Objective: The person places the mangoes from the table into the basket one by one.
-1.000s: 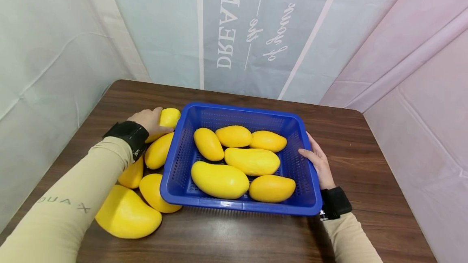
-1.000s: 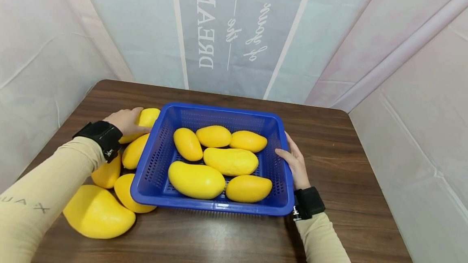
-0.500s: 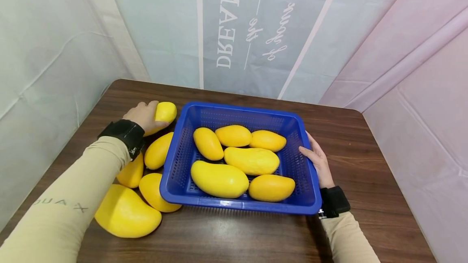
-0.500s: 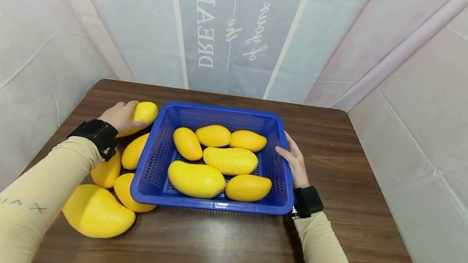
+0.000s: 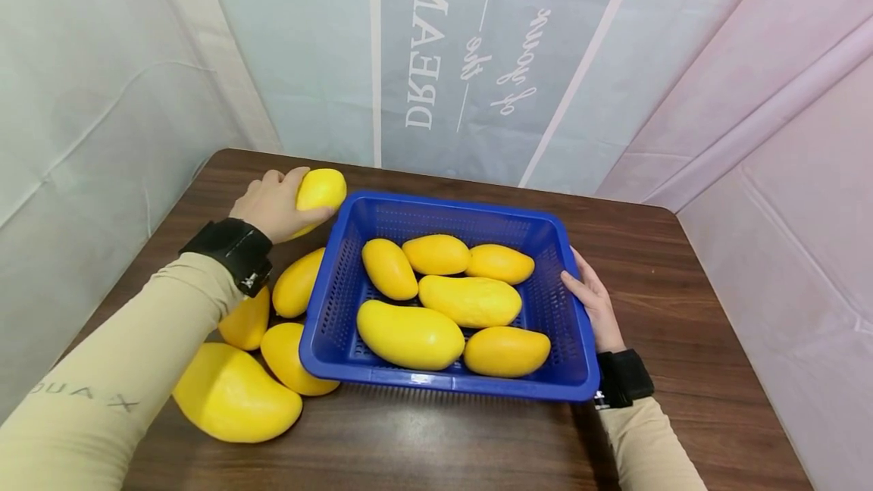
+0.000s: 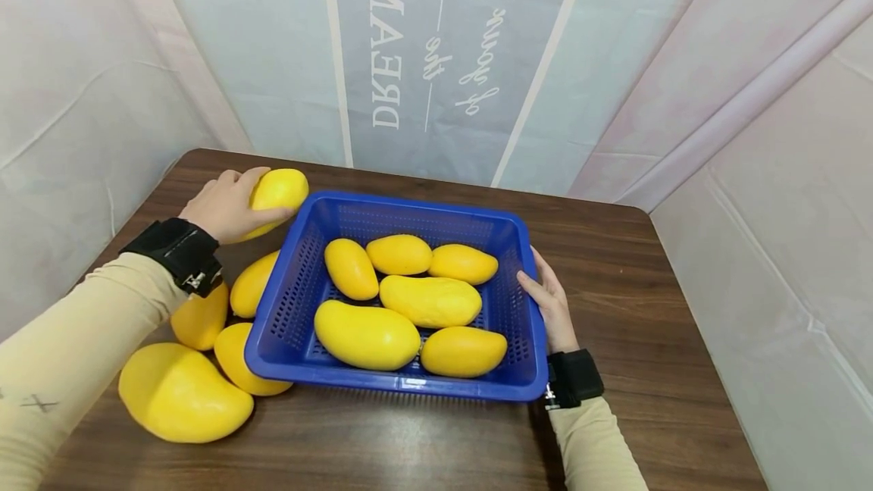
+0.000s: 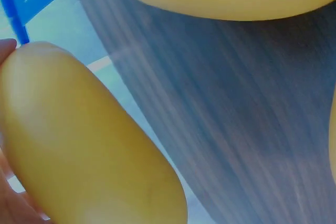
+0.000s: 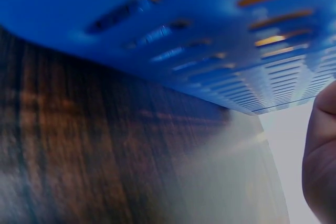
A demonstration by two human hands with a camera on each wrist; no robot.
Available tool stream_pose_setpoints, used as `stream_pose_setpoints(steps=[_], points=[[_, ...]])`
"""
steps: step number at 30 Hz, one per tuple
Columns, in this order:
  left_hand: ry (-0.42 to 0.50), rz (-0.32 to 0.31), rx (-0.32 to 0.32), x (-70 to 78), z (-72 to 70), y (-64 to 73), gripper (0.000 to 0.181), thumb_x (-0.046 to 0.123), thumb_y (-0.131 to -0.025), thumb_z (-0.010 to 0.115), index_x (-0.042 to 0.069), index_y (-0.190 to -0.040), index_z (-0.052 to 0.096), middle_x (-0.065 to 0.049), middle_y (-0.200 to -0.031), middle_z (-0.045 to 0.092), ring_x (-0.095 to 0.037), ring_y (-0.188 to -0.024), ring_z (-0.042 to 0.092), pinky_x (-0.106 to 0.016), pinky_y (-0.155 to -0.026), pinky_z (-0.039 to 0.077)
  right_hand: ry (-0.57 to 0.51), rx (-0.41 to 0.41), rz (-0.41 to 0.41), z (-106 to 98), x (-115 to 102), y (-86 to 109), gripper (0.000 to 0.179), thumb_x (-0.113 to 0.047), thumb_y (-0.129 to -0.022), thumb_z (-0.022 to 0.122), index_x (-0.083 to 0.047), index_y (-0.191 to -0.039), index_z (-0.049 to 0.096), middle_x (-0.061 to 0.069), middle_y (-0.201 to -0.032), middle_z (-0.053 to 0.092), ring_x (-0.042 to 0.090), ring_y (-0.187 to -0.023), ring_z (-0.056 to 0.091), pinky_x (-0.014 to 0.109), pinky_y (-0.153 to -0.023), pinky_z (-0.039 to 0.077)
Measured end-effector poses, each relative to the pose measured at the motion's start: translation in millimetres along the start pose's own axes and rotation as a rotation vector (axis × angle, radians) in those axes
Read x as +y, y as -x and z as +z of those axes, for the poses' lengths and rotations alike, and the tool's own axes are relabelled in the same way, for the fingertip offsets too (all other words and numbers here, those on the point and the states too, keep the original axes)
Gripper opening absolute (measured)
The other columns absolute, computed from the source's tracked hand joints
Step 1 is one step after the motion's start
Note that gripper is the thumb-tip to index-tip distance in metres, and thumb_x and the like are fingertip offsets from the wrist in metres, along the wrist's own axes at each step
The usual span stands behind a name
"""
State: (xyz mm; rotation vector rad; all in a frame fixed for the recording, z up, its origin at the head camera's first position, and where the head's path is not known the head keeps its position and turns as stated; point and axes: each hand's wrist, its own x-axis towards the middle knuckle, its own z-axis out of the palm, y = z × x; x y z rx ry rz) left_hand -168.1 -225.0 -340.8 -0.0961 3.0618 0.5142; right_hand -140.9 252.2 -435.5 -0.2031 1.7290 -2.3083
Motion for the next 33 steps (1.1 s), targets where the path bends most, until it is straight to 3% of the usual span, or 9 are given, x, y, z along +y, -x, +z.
stream_pose_setpoints(steps=[5, 10, 17, 33], points=[[0.038, 0.015, -0.008, -0.3, -3.3, 0.8, 0.090, 0.063, -0.088, 0.055, 0.007, -0.153, 0.031, -0.034, -0.129, 0.045, -0.047, -0.109, 0.049, -0.057, -0.083, 0.045, -0.027, -0.019, -0.014, 0.5, 0.9, 0.5, 0.059, -0.016, -0.106, 0.039, -0.015, -0.160, 0.015, -0.002, -0.148, 0.043, 0.008, -0.112, 0.063, 0.025, -0.089, 0.056], [0.072, 0.038, 0.020, 1.0, -5.2, 1.2, 0.086, 0.065, -0.087, 0.054, 0.012, -0.152, 0.035, -0.029, -0.125, 0.048, -0.041, -0.106, 0.047, -0.050, -0.078, 0.042, -0.044, -0.031, -0.023, 1.0, 0.9, 0.9, 0.058, -0.015, -0.106, 0.038, -0.015, -0.160, 0.014, -0.001, -0.148, 0.044, 0.009, -0.112, 0.064, 0.025, -0.088, 0.056], [0.058, 0.120, 0.062, 11.4, -10.7, 0.7, 0.081, 0.064, -0.087, 0.055, 0.016, -0.150, 0.039, -0.022, -0.120, 0.057, -0.036, -0.100, 0.052, -0.046, -0.074, 0.044, -0.032, -0.037, -0.030, 0.9, 1.7, 1.6, 0.058, -0.015, -0.107, 0.037, -0.016, -0.160, 0.015, 0.000, -0.149, 0.043, 0.009, -0.113, 0.064, 0.026, -0.088, 0.056], [0.036, 0.222, 0.045, 47.6, -13.6, 6.2, 0.078, 0.063, -0.085, 0.057, 0.022, -0.149, 0.042, -0.015, -0.130, 0.060, -0.035, -0.117, 0.051, -0.052, -0.092, 0.043, 0.000, -0.037, -0.040, 1.1, 2.2, 1.1, 0.057, -0.014, -0.107, 0.036, -0.016, -0.160, 0.015, 0.001, -0.149, 0.042, 0.010, -0.113, 0.063, 0.026, -0.087, 0.057]])
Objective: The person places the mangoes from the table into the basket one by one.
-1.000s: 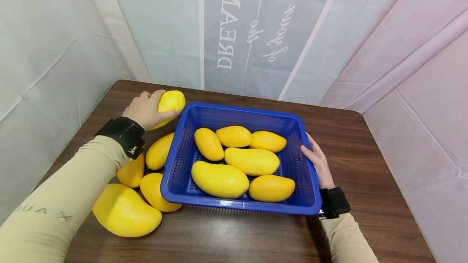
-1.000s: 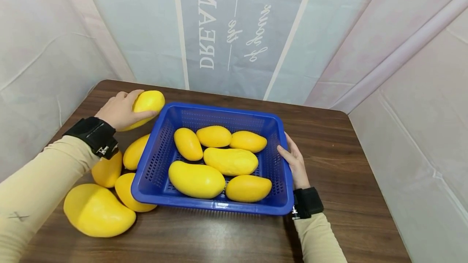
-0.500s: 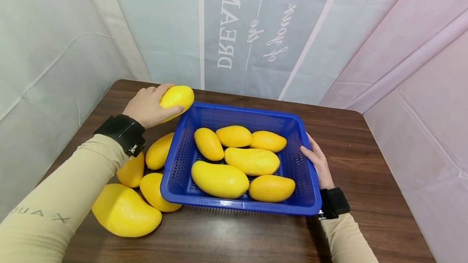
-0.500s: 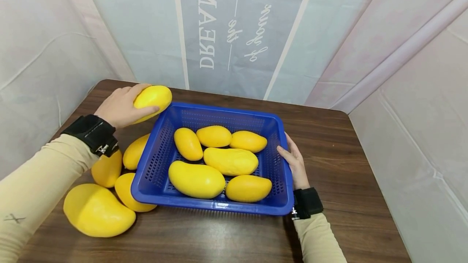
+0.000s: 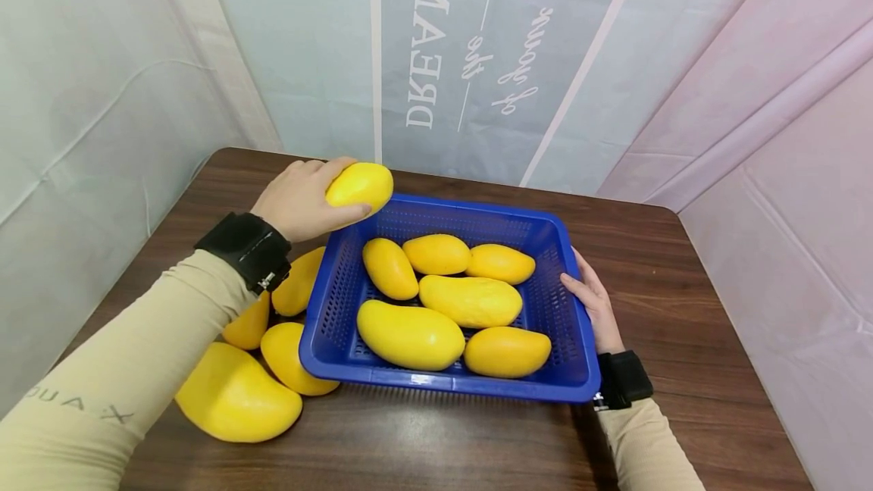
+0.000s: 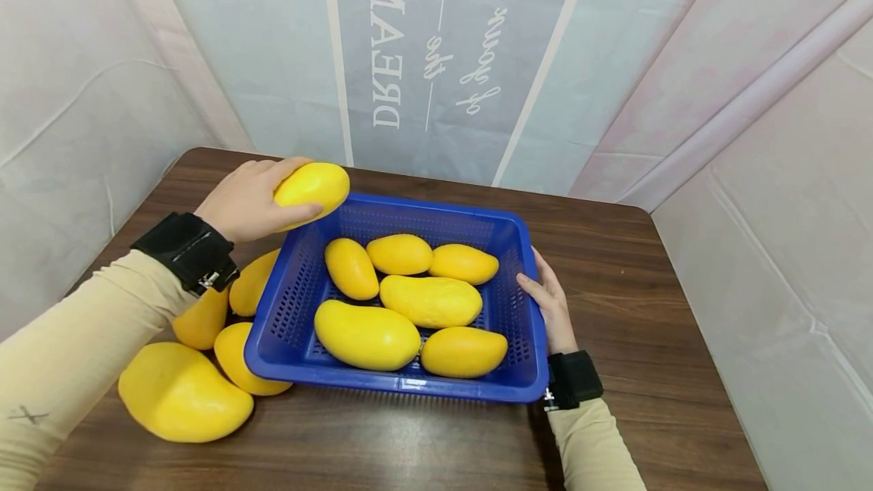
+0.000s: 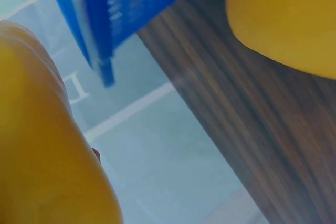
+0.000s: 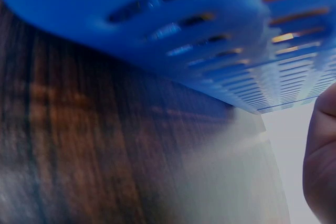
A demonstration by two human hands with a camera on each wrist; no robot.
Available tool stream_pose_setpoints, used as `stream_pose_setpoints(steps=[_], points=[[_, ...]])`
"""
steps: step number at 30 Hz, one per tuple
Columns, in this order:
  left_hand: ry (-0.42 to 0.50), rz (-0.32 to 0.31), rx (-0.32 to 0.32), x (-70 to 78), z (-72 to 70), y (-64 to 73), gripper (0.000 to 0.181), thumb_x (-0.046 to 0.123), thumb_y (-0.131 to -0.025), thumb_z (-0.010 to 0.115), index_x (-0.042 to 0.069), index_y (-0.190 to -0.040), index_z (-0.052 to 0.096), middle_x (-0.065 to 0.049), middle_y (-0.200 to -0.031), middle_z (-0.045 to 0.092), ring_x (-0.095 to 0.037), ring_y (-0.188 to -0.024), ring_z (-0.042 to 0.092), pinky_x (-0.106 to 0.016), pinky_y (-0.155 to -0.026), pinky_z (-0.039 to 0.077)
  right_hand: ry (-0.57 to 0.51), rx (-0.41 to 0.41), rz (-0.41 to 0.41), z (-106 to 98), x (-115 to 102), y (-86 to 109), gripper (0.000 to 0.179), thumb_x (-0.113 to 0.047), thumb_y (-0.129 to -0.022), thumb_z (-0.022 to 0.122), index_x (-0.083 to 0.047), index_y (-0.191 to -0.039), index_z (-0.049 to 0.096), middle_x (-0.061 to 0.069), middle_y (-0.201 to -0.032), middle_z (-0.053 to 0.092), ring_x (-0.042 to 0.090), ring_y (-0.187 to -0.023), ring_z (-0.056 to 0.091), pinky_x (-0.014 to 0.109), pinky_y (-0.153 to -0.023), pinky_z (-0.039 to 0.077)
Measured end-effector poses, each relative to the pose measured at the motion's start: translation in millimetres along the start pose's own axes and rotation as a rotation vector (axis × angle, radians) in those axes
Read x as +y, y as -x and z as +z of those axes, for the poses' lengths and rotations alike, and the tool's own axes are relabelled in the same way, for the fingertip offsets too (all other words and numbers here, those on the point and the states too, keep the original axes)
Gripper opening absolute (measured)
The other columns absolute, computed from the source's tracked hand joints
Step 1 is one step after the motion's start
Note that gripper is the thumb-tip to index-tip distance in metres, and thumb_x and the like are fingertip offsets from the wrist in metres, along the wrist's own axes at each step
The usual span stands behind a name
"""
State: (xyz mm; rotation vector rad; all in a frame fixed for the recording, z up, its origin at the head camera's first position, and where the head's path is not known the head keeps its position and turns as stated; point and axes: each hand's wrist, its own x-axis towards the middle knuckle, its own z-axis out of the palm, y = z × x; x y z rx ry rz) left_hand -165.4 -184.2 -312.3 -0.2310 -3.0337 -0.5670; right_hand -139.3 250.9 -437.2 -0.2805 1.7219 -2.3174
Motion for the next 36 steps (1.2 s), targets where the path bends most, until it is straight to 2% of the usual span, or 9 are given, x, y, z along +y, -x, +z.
stream_pose_setpoints(steps=[7, 14, 23, 32, 36], points=[[0.000, 0.030, -0.036, 18.9, 2.1, -0.7, 0.081, 0.064, -0.084, 0.058, 0.023, -0.152, 0.039, -0.015, -0.138, 0.055, -0.035, -0.124, 0.049, -0.054, -0.098, 0.042, 0.003, 0.007, 0.007, 0.7, -0.5, 0.4, 0.058, -0.015, -0.107, 0.037, -0.017, -0.160, 0.015, 0.001, -0.150, 0.041, 0.010, -0.115, 0.062, 0.027, -0.089, 0.056], [0.003, 0.071, -0.059, 39.5, 6.1, -1.1, 0.079, 0.064, -0.083, 0.059, 0.028, -0.151, 0.040, -0.014, -0.140, 0.054, -0.034, -0.125, 0.048, -0.054, -0.096, 0.044, -0.003, 0.004, 0.011, 0.0, 0.2, 0.3, 0.057, -0.016, -0.107, 0.037, -0.019, -0.160, 0.016, 0.002, -0.150, 0.042, 0.010, -0.114, 0.063, 0.027, -0.088, 0.056], [0.014, 0.121, -0.066, 58.1, 11.7, -0.8, 0.080, 0.065, -0.081, 0.060, 0.029, -0.150, 0.042, -0.012, -0.137, 0.055, -0.032, -0.122, 0.049, -0.051, -0.093, 0.046, -0.001, 0.013, 0.017, 0.5, 0.7, 0.1, 0.058, -0.016, -0.107, 0.037, -0.019, -0.160, 0.016, 0.003, -0.151, 0.039, 0.010, -0.115, 0.063, 0.027, -0.089, 0.056], [0.012, 0.154, -0.091, 70.3, 29.6, -0.8, 0.078, 0.064, -0.081, 0.061, 0.032, -0.150, 0.041, -0.011, -0.130, 0.057, -0.029, -0.114, 0.051, -0.045, -0.080, 0.050, 0.015, 0.021, 0.018, 0.5, 0.1, -0.3, 0.058, -0.016, -0.106, 0.038, -0.018, -0.160, 0.016, 0.002, -0.150, 0.041, 0.010, -0.114, 0.063, 0.027, -0.088, 0.056], [0.026, 0.172, -0.092, 72.2, 39.3, -0.5, 0.079, 0.064, -0.082, 0.061, 0.031, -0.150, 0.041, -0.011, -0.129, 0.058, -0.030, -0.112, 0.051, -0.044, -0.079, 0.049, 0.013, 0.018, 0.015, 0.6, 0.2, -0.3, 0.058, -0.016, -0.107, 0.037, -0.018, -0.160, 0.016, 0.002, -0.150, 0.041, 0.010, -0.114, 0.063, 0.027, -0.088, 0.056]])
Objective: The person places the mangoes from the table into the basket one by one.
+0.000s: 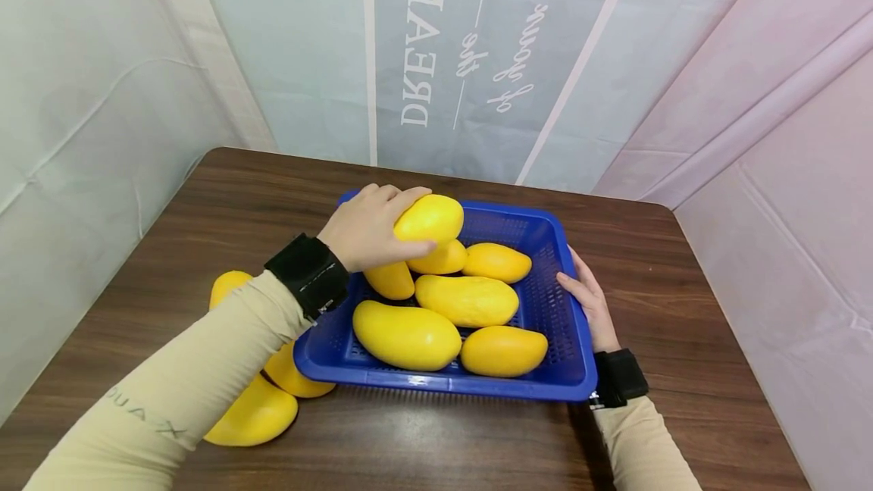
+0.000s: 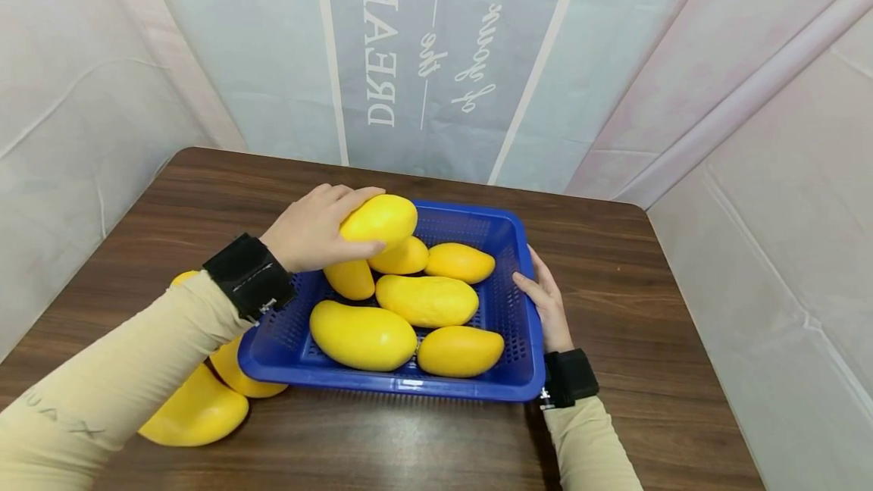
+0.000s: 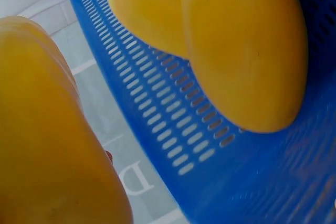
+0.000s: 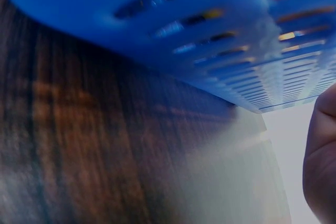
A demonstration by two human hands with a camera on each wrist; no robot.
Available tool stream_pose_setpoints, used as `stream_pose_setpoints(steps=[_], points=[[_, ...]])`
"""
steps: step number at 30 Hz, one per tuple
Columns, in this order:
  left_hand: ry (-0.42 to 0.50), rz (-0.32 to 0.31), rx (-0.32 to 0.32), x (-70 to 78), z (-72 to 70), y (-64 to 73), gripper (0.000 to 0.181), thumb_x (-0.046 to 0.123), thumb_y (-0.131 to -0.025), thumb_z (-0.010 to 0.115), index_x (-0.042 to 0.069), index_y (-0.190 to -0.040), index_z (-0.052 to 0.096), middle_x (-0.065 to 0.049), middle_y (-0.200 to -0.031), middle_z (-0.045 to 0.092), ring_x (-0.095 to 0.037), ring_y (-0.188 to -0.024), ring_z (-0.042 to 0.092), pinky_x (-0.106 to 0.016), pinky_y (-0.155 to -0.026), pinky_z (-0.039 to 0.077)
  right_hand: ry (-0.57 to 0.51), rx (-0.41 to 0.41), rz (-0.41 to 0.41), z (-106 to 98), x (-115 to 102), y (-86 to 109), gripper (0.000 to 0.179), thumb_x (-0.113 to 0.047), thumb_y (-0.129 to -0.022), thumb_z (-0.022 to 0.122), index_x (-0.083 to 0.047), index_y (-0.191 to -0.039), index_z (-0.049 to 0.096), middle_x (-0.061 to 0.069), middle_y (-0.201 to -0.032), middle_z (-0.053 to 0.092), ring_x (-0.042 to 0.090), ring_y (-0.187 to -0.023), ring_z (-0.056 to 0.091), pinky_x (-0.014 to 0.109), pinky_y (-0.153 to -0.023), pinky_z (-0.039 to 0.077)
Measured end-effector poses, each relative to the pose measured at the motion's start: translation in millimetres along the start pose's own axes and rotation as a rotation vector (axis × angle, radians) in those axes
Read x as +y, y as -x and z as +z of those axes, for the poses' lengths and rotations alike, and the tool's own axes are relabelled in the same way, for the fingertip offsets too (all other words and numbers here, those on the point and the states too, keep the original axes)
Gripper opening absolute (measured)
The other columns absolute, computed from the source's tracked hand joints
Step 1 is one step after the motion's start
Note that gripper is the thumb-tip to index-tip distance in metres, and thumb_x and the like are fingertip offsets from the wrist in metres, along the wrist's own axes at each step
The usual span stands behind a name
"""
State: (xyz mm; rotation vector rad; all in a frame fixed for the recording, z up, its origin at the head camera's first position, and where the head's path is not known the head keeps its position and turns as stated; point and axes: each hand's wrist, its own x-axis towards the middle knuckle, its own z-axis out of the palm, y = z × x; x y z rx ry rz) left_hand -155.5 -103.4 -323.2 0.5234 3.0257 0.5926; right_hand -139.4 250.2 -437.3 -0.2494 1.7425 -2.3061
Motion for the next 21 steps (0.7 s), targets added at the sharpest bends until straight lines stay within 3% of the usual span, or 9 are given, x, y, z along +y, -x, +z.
stream_pose_setpoints(steps=[10, 21], points=[[-0.006, 0.014, -0.016, 2.7, 20.6, 0.8, 0.081, 0.066, -0.080, 0.059, 0.031, -0.151, 0.042, -0.009, -0.129, 0.059, -0.027, -0.107, 0.051, -0.041, -0.076, 0.049, 0.013, -0.009, 0.006, -0.1, 0.0, 0.2, 0.057, -0.017, -0.107, 0.036, -0.020, -0.160, 0.016, 0.002, -0.152, 0.039, 0.010, -0.115, 0.063, 0.028, -0.090, 0.056], [-0.039, 0.028, -0.010, -3.2, 32.1, 2.1, 0.080, 0.067, -0.081, 0.059, 0.030, -0.150, 0.043, -0.010, -0.131, 0.058, -0.028, -0.110, 0.051, -0.041, -0.077, 0.051, 0.021, -0.004, 0.015, 1.2, -1.3, 0.5, 0.058, -0.018, -0.107, 0.036, -0.020, -0.160, 0.014, 0.007, -0.157, 0.030, 0.011, -0.120, 0.060, 0.028, -0.093, 0.055]])
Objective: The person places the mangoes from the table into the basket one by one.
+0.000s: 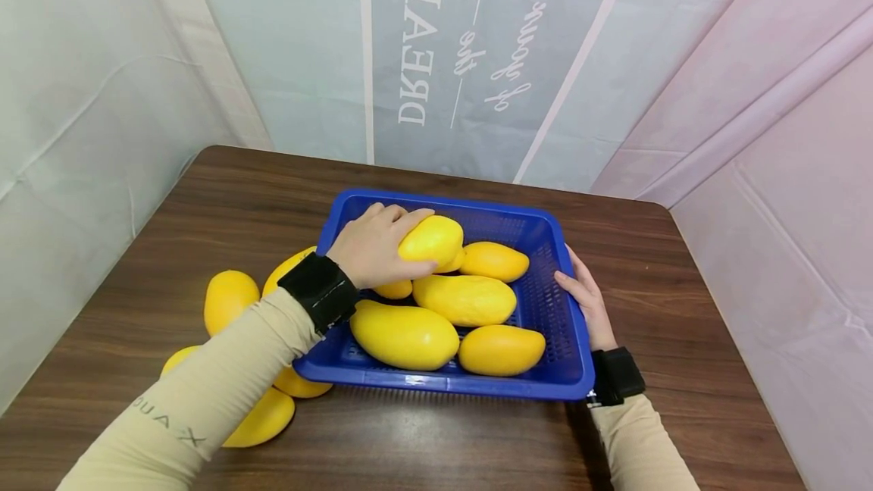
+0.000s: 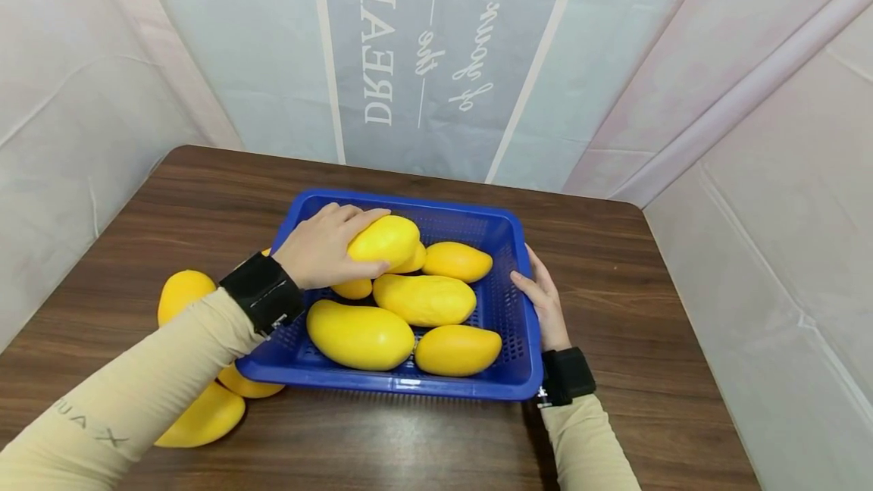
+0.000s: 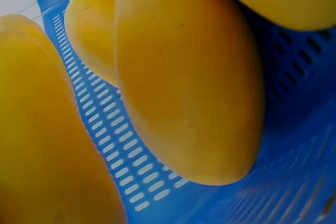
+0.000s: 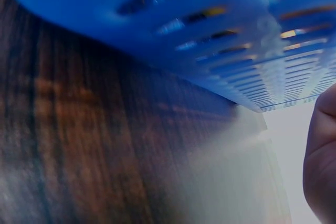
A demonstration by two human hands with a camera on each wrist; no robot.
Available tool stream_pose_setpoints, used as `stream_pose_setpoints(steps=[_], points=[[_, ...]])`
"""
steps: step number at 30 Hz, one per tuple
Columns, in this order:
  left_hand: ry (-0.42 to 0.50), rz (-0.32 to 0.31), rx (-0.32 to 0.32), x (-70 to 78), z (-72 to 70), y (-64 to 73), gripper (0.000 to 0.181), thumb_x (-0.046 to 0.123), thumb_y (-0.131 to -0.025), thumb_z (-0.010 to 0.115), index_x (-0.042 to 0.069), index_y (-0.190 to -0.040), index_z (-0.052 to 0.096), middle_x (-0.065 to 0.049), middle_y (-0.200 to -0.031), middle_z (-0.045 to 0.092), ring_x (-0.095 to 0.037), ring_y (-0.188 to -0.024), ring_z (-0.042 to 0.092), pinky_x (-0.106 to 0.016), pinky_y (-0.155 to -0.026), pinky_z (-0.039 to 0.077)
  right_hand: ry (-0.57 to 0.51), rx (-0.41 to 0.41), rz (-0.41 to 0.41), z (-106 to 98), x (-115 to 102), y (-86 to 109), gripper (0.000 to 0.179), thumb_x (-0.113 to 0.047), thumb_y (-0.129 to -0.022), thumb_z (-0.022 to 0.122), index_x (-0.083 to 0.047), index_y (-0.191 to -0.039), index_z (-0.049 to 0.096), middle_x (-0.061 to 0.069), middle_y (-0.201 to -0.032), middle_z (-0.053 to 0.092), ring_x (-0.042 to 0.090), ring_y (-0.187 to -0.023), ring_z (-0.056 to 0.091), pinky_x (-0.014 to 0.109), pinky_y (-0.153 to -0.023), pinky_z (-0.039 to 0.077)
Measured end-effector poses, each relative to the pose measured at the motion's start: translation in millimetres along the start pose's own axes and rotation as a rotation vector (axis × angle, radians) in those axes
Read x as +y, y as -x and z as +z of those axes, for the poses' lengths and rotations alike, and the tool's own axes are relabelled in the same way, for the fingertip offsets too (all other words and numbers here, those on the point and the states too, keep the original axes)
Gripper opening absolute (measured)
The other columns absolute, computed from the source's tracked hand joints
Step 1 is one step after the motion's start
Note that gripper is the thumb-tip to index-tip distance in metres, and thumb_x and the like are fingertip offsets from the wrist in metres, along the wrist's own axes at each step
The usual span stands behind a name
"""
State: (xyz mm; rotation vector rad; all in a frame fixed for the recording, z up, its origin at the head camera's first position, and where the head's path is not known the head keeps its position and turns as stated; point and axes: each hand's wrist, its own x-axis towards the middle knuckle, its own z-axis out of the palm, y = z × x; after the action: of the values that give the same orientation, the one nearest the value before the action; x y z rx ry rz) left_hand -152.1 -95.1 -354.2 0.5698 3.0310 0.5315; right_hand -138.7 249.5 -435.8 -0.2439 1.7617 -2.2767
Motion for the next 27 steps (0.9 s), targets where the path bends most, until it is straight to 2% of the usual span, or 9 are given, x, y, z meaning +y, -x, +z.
stream_pose_setpoints(steps=[8, 14, 20, 27], points=[[-0.014, 0.046, -0.018, -1.2, 7.4, 2.4, 0.081, 0.068, -0.081, 0.060, 0.030, -0.150, 0.044, -0.009, -0.131, 0.059, -0.027, -0.110, 0.051, -0.042, -0.082, 0.051, 0.000, 0.015, 0.011, 1.3, -0.4, -0.3, 0.058, -0.019, -0.107, 0.037, -0.021, -0.160, 0.015, 0.006, -0.156, 0.030, 0.011, -0.120, 0.059, 0.028, -0.094, 0.054], [-0.044, 0.063, -0.029, 1.4, 9.8, 3.9, 0.080, 0.067, -0.081, 0.061, 0.031, -0.150, 0.043, -0.008, -0.130, 0.059, -0.026, -0.110, 0.051, -0.042, -0.080, 0.053, 0.001, 0.018, 0.013, 1.3, 0.0, 0.1, 0.058, -0.019, -0.107, 0.037, -0.022, -0.160, 0.014, 0.006, -0.157, 0.030, 0.011, -0.121, 0.059, 0.028, -0.094, 0.054], [-0.059, 0.099, -0.005, 3.3, 13.1, 4.9, 0.079, 0.066, -0.081, 0.062, 0.030, -0.149, 0.045, -0.005, -0.126, 0.060, -0.025, -0.108, 0.051, -0.039, -0.075, 0.053, 0.003, 0.012, 0.001, 1.0, 0.0, 0.1, 0.058, -0.019, -0.107, 0.036, -0.021, -0.160, 0.014, 0.006, -0.156, 0.030, 0.011, -0.121, 0.058, 0.028, -0.094, 0.054], [-0.074, 0.131, 0.022, 3.7, 17.3, 4.8, 0.079, 0.066, -0.080, 0.063, 0.029, -0.148, 0.047, -0.004, -0.125, 0.060, -0.024, -0.106, 0.051, -0.038, -0.076, 0.053, -0.004, -0.005, -0.015, 0.5, 1.2, -1.1, 0.057, -0.018, -0.107, 0.035, -0.020, -0.160, 0.014, 0.009, -0.158, 0.029, 0.013, -0.122, 0.058, 0.029, -0.094, 0.054]])
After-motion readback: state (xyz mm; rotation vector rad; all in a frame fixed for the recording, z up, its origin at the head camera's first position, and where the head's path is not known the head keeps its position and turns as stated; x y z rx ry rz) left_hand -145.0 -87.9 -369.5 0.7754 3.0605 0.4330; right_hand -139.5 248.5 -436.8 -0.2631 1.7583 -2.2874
